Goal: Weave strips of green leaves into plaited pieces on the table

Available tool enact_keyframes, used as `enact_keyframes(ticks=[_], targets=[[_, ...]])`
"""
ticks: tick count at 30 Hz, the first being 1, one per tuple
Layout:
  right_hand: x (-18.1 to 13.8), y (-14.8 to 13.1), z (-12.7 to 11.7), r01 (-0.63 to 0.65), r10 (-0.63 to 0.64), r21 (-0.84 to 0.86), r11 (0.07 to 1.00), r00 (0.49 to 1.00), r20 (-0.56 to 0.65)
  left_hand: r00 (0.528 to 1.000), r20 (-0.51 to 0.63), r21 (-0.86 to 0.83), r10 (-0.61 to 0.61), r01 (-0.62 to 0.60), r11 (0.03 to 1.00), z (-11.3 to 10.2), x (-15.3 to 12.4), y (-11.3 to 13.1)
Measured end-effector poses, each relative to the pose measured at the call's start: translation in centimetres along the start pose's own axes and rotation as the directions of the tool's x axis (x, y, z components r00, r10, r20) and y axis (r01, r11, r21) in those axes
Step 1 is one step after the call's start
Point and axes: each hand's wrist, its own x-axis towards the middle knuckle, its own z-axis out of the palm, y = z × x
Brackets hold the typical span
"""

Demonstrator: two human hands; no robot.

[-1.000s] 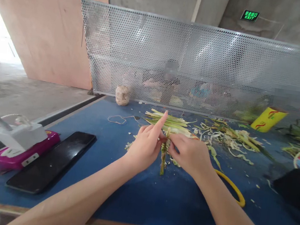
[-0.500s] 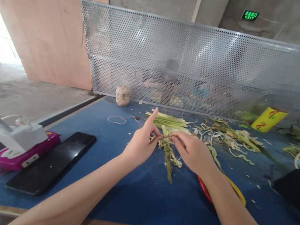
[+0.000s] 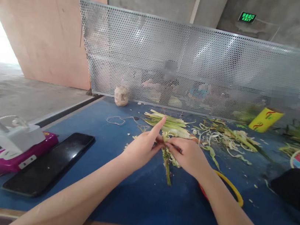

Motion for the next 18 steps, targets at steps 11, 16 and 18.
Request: enact_keyframes(ticks=[11,16,18], targets=[[-0.1,1.3,-0.8,0.16,-0.146,-0.09,0.983,0.979,0.142,0.96,0.194,0.362,0.204,-0.264,0.894,-0.3,0.0,-0.8],[0.0,1.8,-0.8,0.262,-0.247,-0.128,0.957,0.962,0.118,0.943,0.2,0.361,0.267,-0.324,0.875,-0.1,-0.1,-0.5],[0.1,2.0,-0.8,0.277,-0.266,-0.087,0.957,0.956,0.122,0.945,0.202,0.352,0.255,-0.314,0.882,0.0,-0.2,-0.4]])
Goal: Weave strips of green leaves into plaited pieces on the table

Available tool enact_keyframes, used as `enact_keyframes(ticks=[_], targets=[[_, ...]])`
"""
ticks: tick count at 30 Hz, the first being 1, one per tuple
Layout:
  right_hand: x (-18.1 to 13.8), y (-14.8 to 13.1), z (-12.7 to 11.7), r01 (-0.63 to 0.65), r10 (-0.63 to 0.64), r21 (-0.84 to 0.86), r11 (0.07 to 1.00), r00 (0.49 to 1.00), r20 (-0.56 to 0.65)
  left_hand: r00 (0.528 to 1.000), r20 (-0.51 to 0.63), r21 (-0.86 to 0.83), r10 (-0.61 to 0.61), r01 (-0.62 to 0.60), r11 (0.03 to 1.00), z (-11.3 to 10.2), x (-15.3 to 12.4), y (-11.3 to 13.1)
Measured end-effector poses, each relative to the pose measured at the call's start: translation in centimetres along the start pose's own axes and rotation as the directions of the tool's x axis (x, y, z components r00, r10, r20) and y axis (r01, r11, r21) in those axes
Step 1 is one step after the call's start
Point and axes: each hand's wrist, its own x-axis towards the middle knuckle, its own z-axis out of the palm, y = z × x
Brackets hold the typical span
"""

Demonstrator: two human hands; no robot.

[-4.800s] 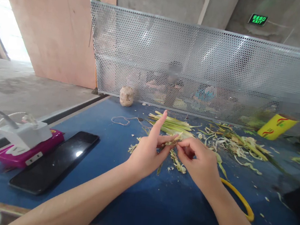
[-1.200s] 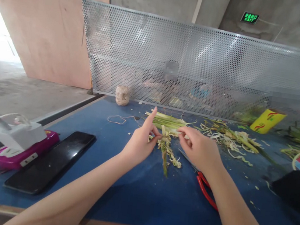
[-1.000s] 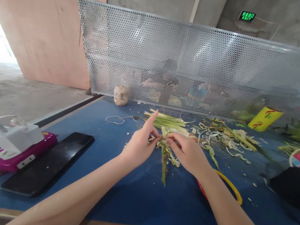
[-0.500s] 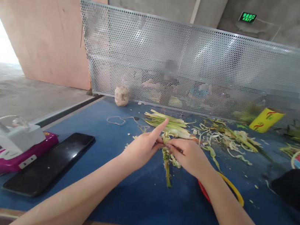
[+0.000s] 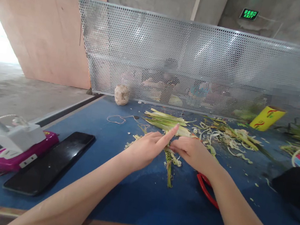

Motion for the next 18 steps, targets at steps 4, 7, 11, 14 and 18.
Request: enact_keyframes(ticks=[4,7,11,14,18], targets=[[-0.08,0.15,-0.16,0.035,-0.036,0.065,0.997,0.999,0.01,1.0,-0.027,-0.051,-0.013,0.011,0.999,0.11,-0.04,0.15],[-0.11,0.2,-0.23,0.036,-0.037,0.073,0.997,0.999,0.013,0.999,-0.049,-0.069,-0.017,0.014,0.998,0.22,-0.06,0.16],[-0.12,0.24,-0.34,0.027,-0.027,0.084,0.996,1.0,0.002,0.999,-0.041,-0.037,-0.025,0.023,0.999,0.4,-0.1,0.03],[-0.13,0.23,-0.44,0.035,-0.035,0.096,0.995,0.999,0.002,0.999,-0.036,-0.017,-0.013,0.012,1.0,0.49,-0.15,-0.15],[-0.07,0.12,-0.43,-0.009,0.009,0.146,0.989,1.0,0.0,0.997,-0.072,-0.053,-0.019,0.015,0.999,0.42,-0.06,-0.42]])
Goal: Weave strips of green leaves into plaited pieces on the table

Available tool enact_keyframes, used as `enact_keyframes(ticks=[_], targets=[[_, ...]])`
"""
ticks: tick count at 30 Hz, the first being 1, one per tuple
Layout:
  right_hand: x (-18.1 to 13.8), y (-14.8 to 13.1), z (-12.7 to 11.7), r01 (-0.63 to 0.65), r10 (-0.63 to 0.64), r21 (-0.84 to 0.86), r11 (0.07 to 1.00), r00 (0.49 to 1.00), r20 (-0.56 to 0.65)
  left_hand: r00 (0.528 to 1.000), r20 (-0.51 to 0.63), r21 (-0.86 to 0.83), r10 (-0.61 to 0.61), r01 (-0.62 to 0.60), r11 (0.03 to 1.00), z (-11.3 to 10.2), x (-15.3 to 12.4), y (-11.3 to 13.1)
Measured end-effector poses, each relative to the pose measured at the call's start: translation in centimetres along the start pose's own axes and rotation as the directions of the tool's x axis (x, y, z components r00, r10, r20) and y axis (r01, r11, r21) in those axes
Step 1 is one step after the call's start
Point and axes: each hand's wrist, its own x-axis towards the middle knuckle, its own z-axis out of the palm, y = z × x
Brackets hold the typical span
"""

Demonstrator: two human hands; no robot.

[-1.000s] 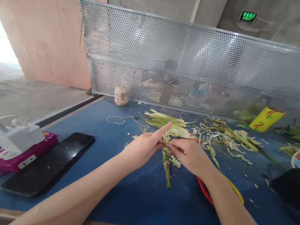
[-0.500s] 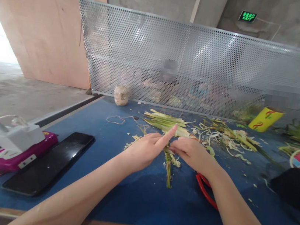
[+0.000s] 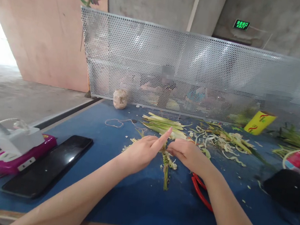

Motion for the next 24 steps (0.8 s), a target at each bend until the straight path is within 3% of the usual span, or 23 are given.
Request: enact_keyframes(ticks=[5,12,18,24], targets=[[0.2,-0.2,0.3,-0.115,0.126,0.189,0.975,0.991,-0.048,0.98,-0.113,-0.199,-0.165,0.14,0.97,-0.2,0.2,0.1],[0.4,-0.3,1.0,-0.185,0.218,0.381,0.906,0.975,-0.044,0.97,-0.016,-0.32,-0.243,0.225,0.92,-0.3,0.0,0.5],[0.6,-0.6,1.3,-0.137,0.212,0.597,0.791,0.976,-0.058,0.934,-0.021,-0.562,-0.356,0.283,0.777,-0.3,0.2,0.2],[1.0,-0.5,2.3,-0.152,0.328,0.724,0.673,0.938,-0.108,0.953,-0.008,-0.6,-0.304,0.238,0.763,-0.4,0.1,0.2]])
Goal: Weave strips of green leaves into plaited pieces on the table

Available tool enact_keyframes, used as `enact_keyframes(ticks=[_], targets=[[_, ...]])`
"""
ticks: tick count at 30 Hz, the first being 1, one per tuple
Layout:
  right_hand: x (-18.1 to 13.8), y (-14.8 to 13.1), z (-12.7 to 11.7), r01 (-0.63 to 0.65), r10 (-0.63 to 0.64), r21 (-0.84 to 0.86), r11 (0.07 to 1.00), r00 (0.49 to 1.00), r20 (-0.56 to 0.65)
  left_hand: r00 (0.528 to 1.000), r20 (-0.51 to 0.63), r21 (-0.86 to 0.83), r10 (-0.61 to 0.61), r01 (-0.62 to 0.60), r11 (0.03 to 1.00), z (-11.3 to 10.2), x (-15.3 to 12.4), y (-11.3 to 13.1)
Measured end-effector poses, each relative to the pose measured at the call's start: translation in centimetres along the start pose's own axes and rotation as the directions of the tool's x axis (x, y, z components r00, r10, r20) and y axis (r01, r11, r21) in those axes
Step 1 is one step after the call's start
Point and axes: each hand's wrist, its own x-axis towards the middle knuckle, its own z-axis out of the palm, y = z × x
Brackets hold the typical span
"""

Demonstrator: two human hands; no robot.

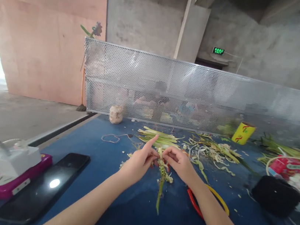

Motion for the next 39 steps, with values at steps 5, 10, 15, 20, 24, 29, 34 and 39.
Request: enact_keyframes(ticks=[5,10,15,20,24,29,34,39], targets=[[0.2,-0.1,0.3,0.018,-0.007,0.122,0.992,0.996,-0.092,0.999,0.043,0.135,0.031,-0.037,0.99,0.0,0.0,0.1],[0.3,0.2,0.0,-0.135,0.156,0.311,0.941,0.987,-0.044,0.996,-0.076,0.073,-0.046,0.051,0.996,0.0,0.1,0.3],[0.0,0.4,0.2,-0.231,0.222,0.192,0.954,0.973,0.07,0.978,-0.124,-0.003,-0.169,0.17,0.985,0.0,0.0,0.7],[0.1,0.3,0.2,-0.189,0.185,0.093,0.978,0.982,0.043,0.997,-0.019,0.141,-0.078,0.08,0.987,-0.1,0.0,0.9],[0.1,0.2,-0.2,-0.159,0.158,-0.049,0.986,0.987,-0.012,0.993,0.023,0.036,-0.112,0.111,0.993,0.0,0.1,1.0],[0.0,-0.3,-0.1,-0.146,0.139,-0.169,0.975,0.989,-0.05,0.972,0.003,-0.127,-0.235,0.233,0.964,0.0,0.2,1.2],[-0.1,-0.8,0.3,-0.138,0.143,-0.255,0.957,0.99,0.002,0.972,-0.005,-0.004,-0.236,0.236,0.972,0.0,0.0,1.0],[-0.3,-1.1,0.4,-0.098,0.118,-0.298,0.95,0.992,0.051,0.952,0.044,-0.078,-0.302,0.305,0.949,0.3,0.1,0.8]])
